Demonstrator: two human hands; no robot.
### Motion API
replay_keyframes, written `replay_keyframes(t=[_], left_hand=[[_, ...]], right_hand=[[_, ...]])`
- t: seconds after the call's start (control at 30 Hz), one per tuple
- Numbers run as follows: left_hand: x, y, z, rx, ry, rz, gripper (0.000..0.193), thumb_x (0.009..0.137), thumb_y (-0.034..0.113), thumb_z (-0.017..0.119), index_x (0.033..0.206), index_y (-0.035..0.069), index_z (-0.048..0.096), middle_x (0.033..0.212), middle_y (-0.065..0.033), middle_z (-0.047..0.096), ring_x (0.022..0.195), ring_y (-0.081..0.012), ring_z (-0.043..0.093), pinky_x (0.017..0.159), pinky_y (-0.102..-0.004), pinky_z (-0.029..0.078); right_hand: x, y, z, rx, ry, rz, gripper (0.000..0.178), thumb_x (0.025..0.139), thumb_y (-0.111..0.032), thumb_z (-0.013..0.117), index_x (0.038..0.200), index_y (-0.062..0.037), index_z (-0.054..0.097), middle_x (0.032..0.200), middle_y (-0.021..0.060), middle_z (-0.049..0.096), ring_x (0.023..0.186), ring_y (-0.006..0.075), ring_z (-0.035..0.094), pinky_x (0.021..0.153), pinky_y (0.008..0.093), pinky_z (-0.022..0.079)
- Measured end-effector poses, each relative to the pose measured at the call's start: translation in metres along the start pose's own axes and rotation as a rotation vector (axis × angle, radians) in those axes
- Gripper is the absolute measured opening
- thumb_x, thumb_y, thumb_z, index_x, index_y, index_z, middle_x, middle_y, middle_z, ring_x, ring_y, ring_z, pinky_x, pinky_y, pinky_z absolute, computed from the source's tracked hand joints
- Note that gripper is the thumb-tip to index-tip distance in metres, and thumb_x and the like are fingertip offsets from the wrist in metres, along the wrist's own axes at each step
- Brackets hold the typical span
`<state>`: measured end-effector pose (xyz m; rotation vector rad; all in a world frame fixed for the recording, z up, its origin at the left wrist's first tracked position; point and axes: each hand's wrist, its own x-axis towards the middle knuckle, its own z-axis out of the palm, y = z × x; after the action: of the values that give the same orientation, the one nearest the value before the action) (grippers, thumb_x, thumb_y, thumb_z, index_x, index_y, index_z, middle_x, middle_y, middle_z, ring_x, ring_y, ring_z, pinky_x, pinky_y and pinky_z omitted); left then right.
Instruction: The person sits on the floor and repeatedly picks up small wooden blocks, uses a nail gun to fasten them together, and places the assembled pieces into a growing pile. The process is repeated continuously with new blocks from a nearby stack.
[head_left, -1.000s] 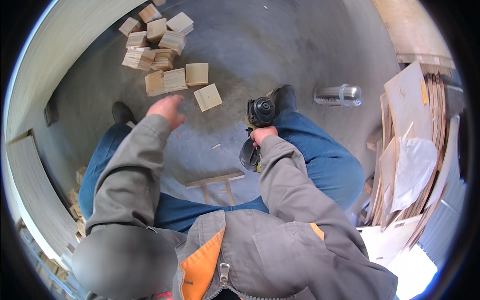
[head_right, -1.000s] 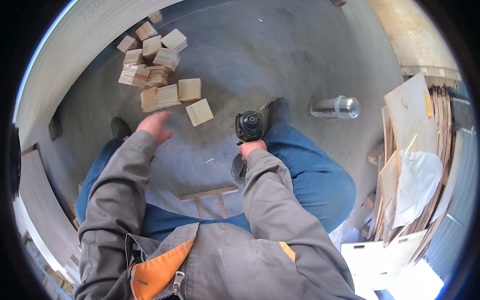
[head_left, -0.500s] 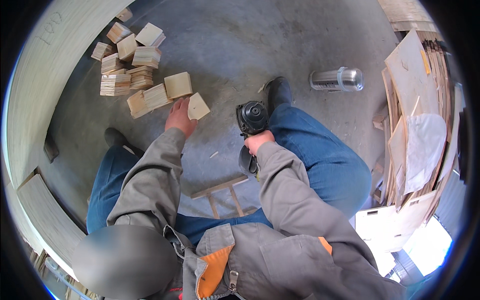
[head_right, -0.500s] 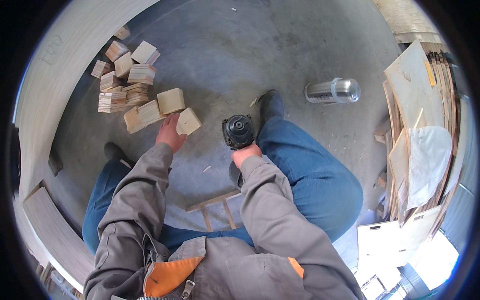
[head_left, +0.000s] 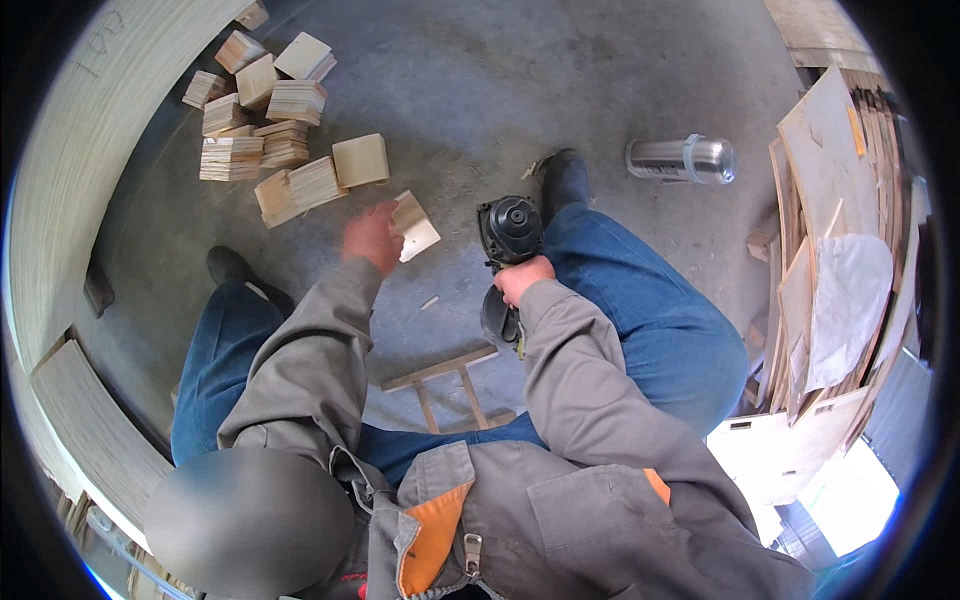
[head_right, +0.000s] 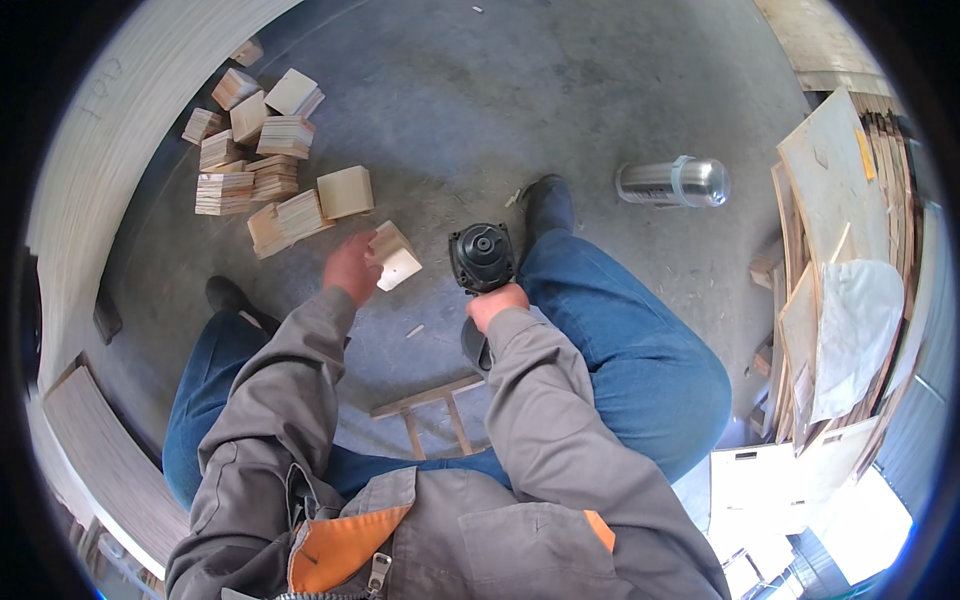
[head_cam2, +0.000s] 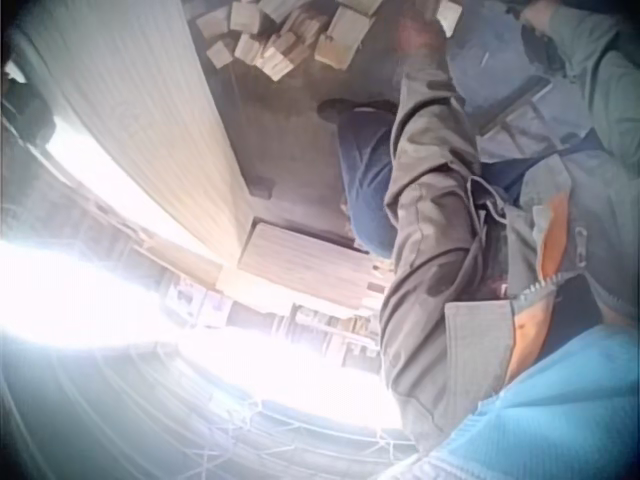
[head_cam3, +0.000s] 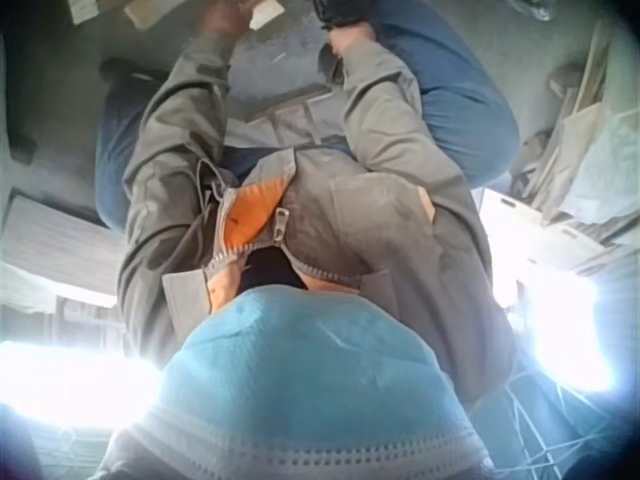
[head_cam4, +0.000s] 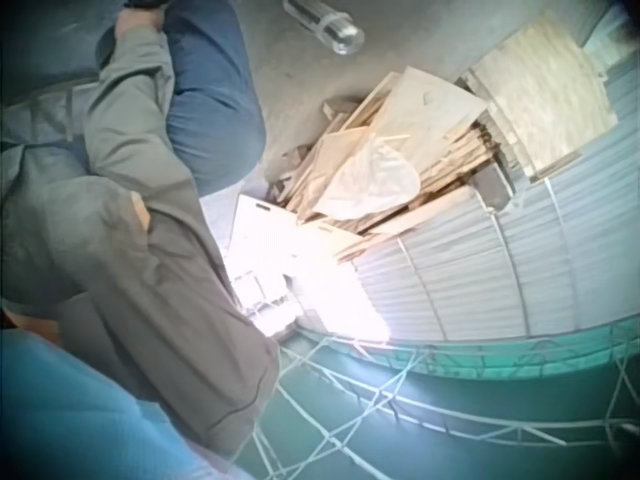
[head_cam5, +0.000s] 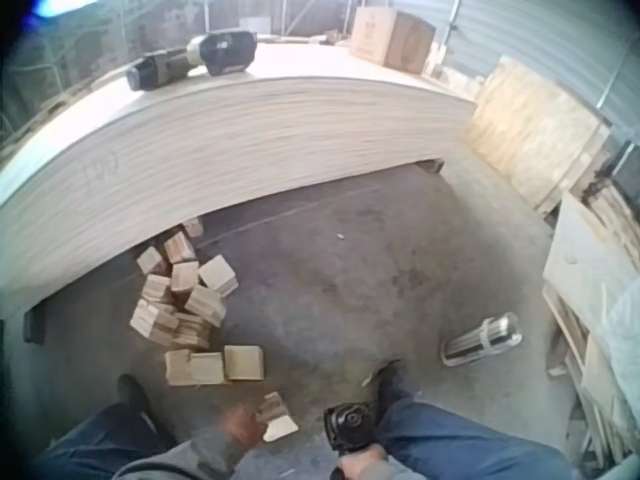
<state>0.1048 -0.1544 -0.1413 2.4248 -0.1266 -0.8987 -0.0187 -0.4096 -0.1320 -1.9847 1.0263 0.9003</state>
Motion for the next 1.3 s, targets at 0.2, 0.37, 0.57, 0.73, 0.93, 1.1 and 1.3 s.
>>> replay_keyframes(t=[0.2, 0.37, 0.57, 0.73, 0.93, 1.1, 1.3], left_hand=[[-0.019, 0.0, 0.019, 0.215, 0.261, 0.159, 0.076, 0.068, 0.02, 0.083, 0.137, 0.011, 0.051, 0.133, -0.0156, 0.055, 0.124, -0.0368, 0.052, 0.102, -0.0448, 0.047], [-0.011, -0.002, 0.023, 0.206, 0.056, 0.077, 0.074, 0.068, 0.019, 0.081, 0.134, 0.006, 0.05, 0.127, -0.018, 0.055, 0.123, -0.0388, 0.051, 0.101, -0.0448, 0.047], [-0.005, -0.005, 0.015, 0.168, 0.326, 0.162, 0.059, 0.067, 0.011, 0.077, 0.122, 0.005, 0.055, 0.122, -0.0182, 0.055, 0.118, -0.0397, 0.051, 0.1, -0.0452, 0.047], [-0.019, -0.019, 0.027, 0.148, 0.274, 0.229, 0.049, 0.069, 0.007, 0.075, 0.116, 0.005, 0.059, 0.122, -0.017, 0.054, 0.12, -0.0379, 0.049, 0.1, -0.045, 0.047], [-0.037, -0.03, 0.064, 0.052, 0.076, 0.296, 0.031, 0.07, 0.004, 0.074, 0.101, 0.004, 0.066, 0.12, -0.0135, 0.057, 0.119, -0.0366, 0.051, 0.101, -0.0432, 0.047], [-0.022, -0.021, 0.051, 0.095, 0.126, 0.346, 0.036, 0.069, 0.001, 0.073, 0.104, 0.005, 0.067, 0.13, -0.0133, 0.055, 0.127, -0.0357, 0.047, 0.105, -0.042, 0.045], [-0.018, -0.014, 0.037, 0.235, 0.175, 0.353, 0.049, 0.067, 0.003, 0.076, 0.114, 0.008, 0.063, 0.145, -0.0127, 0.046, 0.138, -0.0364, 0.04, 0.11, -0.0439, 0.041]], right_hand=[[-0.009, -0.006, -0.003, 0.053, 0.015, 0.01, 0.012, 0.073, -0.007, 0.07, 0.07, 0.0036, 0.066, 0.063, 0.0142, 0.067, 0.052, 0.0219, 0.066, 0.05, 0.0353, 0.052], [0.007, 0.006, -0.001, -0.303, -0.161, -0.042, 0.034, 0.081, -0.033, 0.062, 0.102, -0.0091, 0.075, 0.109, 0.0134, 0.073, 0.106, 0.0294, 0.068, 0.09, 0.0354, 0.053], [0.002, 0.002, 0.002, -0.051, -0.013, -0.067, 0.012, 0.073, -0.007, 0.07, 0.069, 0.0036, 0.066, 0.062, 0.0139, 0.067, 0.05, 0.0222, 0.065, 0.049, 0.0355, 0.051], [0.003, 0.004, 0.002, -0.018, 0.008, -0.024, 0.012, 0.073, -0.007, 0.07, 0.069, 0.0037, 0.067, 0.062, 0.0143, 0.067, 0.051, 0.0223, 0.065, 0.049, 0.0362, 0.051], [0.004, 0.005, 0.006, 0.014, 0.034, -0.001, 0.012, 0.072, -0.008, 0.072, 0.069, 0.0033, 0.066, 0.062, 0.0137, 0.066, 0.051, 0.0224, 0.065, 0.049, 0.0365, 0.051], [-0.002, -0.002, 0.003, 0.031, 0.03, -0.001, 0.014, 0.072, -0.009, 0.072, 0.069, 0.0033, 0.066, 0.062, 0.0136, 0.067, 0.05, 0.0222, 0.065, 0.05, 0.036, 0.051], [0.006, 0.005, 0.007, -0.003, 0.024, -0.034, 0.013, 0.073, -0.009, 0.071, 0.07, 0.003, 0.067, 0.063, 0.0134, 0.068, 0.051, 0.0217, 0.065, 0.05, 0.0358, 0.051]])
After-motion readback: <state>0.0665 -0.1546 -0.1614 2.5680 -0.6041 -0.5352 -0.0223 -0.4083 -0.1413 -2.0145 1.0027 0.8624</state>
